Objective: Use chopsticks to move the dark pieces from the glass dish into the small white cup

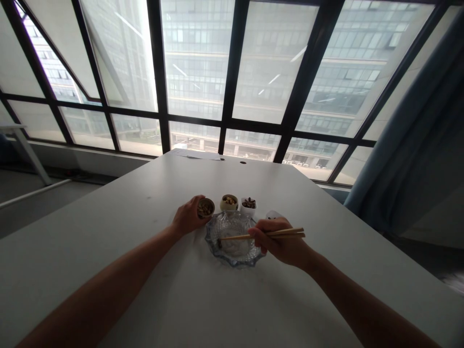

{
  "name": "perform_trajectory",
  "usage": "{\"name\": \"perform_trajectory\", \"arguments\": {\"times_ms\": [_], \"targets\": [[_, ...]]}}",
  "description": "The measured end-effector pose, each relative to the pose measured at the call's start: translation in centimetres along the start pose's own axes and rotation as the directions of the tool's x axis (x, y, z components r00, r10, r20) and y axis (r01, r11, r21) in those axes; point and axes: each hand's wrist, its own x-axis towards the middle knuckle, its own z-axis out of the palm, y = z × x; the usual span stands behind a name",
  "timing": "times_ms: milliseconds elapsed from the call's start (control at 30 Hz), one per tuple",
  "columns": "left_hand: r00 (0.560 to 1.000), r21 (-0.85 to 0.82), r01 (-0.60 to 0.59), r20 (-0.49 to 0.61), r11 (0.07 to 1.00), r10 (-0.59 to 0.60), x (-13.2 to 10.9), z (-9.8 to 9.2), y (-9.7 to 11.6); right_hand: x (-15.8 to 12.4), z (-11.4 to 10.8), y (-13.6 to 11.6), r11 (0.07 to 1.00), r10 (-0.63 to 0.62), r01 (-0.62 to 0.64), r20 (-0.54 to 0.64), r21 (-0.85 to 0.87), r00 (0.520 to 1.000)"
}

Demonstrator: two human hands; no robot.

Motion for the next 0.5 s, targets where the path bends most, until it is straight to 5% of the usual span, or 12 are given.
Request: {"name": "perform_trajectory", "arguments": {"times_ms": [500], "targets": [[1.000, -0.020, -0.010, -0.010, 1.000, 0.009, -0.07, 0.13, -0.12, 0.04, 0.25, -0.57, 0.992, 0.121, -0.120, -0.033, 0.028, 0.992]]}}
